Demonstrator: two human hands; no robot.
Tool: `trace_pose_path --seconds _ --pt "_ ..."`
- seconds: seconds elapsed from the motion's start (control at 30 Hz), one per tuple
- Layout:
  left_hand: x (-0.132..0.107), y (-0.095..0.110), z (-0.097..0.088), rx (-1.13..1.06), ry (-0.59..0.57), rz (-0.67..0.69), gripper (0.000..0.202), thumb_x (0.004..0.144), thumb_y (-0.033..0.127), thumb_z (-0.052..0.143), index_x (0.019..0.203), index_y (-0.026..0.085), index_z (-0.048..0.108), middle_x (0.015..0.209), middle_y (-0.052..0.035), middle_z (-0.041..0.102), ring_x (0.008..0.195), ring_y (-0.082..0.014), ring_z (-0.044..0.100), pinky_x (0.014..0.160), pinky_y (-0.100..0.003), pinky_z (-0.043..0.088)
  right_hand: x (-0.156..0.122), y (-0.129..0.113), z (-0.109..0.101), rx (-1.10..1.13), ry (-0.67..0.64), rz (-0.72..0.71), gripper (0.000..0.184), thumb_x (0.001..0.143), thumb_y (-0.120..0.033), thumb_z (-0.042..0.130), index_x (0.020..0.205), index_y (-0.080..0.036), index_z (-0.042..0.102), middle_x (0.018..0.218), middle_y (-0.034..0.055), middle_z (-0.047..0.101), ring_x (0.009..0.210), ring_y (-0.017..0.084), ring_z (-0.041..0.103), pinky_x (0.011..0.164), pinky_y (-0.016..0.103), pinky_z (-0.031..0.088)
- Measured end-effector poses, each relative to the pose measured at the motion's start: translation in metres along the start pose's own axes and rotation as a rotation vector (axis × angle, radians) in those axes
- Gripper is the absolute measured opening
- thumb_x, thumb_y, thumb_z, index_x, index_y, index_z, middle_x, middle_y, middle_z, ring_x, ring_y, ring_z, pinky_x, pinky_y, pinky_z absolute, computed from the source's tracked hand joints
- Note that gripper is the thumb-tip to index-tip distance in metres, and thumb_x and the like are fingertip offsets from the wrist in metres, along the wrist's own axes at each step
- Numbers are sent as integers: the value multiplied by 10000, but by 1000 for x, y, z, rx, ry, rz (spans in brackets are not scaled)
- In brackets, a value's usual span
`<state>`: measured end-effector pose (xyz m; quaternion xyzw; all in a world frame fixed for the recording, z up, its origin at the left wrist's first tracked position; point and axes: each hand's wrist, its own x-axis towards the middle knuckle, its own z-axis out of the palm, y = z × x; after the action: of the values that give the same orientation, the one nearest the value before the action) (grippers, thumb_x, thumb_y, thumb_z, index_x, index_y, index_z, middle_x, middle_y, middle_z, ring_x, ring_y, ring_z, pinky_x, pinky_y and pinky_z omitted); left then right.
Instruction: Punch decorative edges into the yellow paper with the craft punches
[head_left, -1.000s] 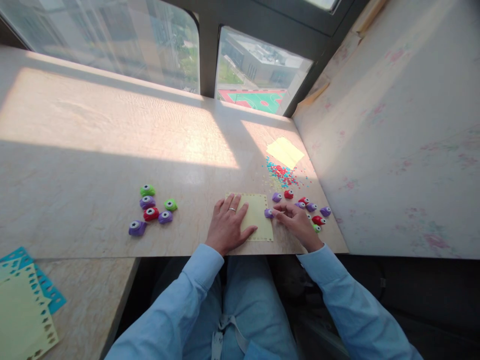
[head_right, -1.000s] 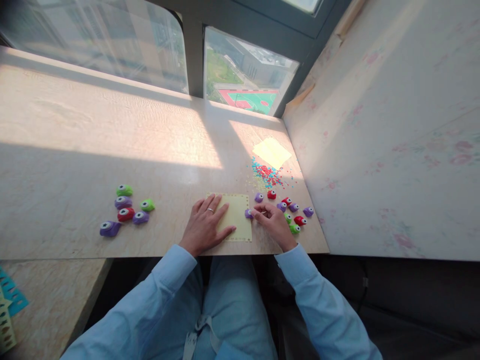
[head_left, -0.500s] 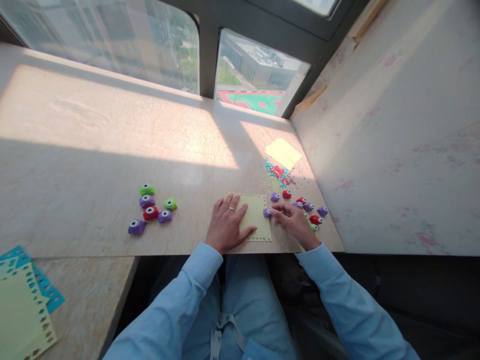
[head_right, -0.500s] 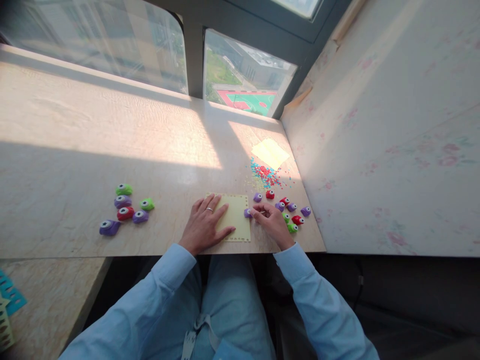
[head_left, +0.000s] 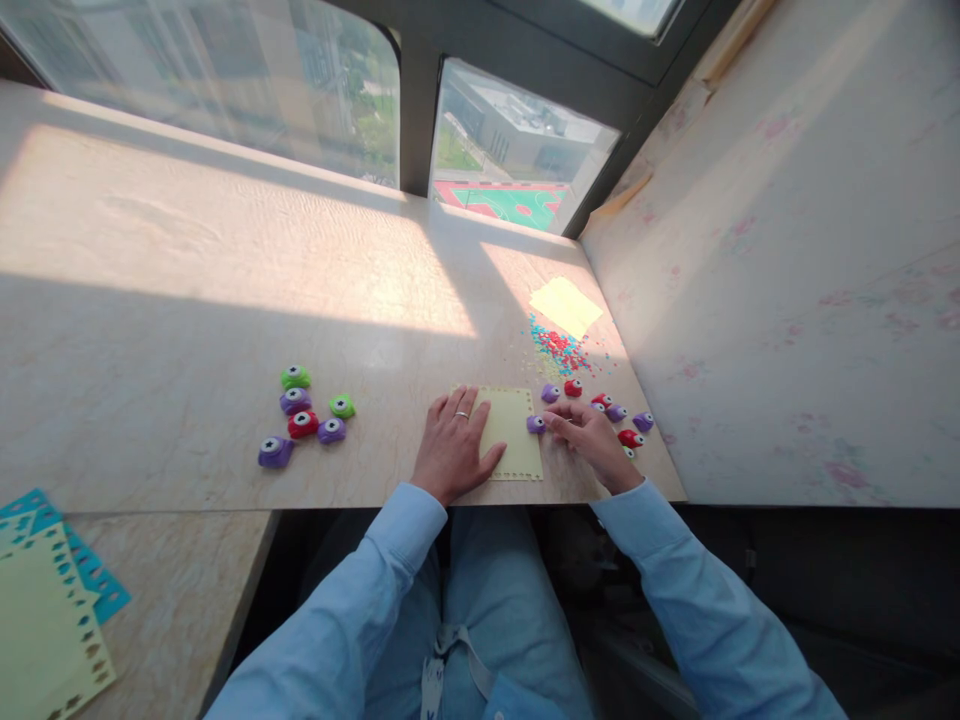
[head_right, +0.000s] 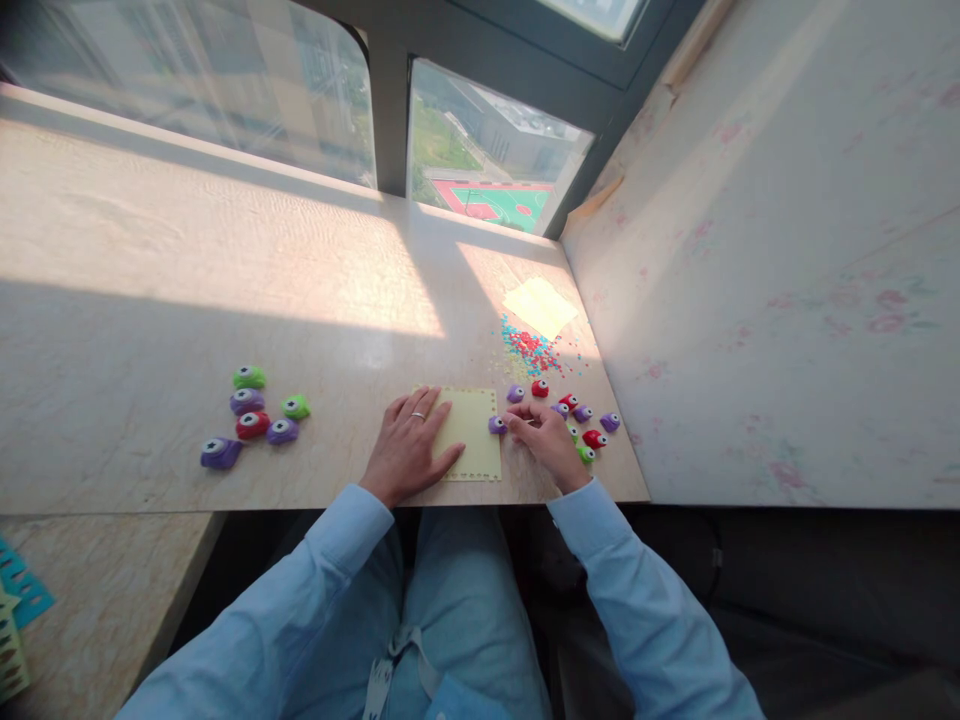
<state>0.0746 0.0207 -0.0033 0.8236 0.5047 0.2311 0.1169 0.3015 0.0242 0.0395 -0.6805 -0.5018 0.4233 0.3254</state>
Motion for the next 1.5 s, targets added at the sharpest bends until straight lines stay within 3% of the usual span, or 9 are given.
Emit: trace_pose_path --seconds 0.33,0.73,1.1,1.33,1.5 --pt "0 0 0 -9 -7 2 567 857 500 567 1290 134 544 1457 -198 468 1386 -339 361 1129 -512 260 3 -1 2 17 -29 19 419 638 -528 782 802 -157 675 731 17 637 594 116 487 551 266 377" --pt "0 0 0 -9 -3 10 565 859 501 562 1290 137 546 1450 -195 473 1387 -338 361 1133 -512 254 14 -1 -2 -73 -79 -11 406 600 -547 776 606 -190 583 512 -46 486 490 98 382 497 269 284" --pt "-1 1 -1 5 -10 2 561 864 501 554 1297 144 544 1463 -191 465 1394 -333 351 1138 -506 246 14 -1 -2 -148 -90 -28 419 637 -568 748 609 -195 559 501 -50 476 469 92 364 481 265 263" --pt "0 0 -1 -7 -1 6 552 848 490 581 1282 151 550 1444 -194 485 1383 -339 372 1128 -520 260 12 -2 -1 -106 -80 -45 432 614 -586 757 599 -196 572 488 -51 484 458 93 368 483 264 271" --pt "0 0 -1 -7 4 2 551 842 490 592 1277 156 550 1441 -190 490 1377 -336 381 1124 -518 263 4 5 5 -6 -29 -80 428 656 -594 729 694 -185 608 544 -43 519 500 106 407 503 261 314"
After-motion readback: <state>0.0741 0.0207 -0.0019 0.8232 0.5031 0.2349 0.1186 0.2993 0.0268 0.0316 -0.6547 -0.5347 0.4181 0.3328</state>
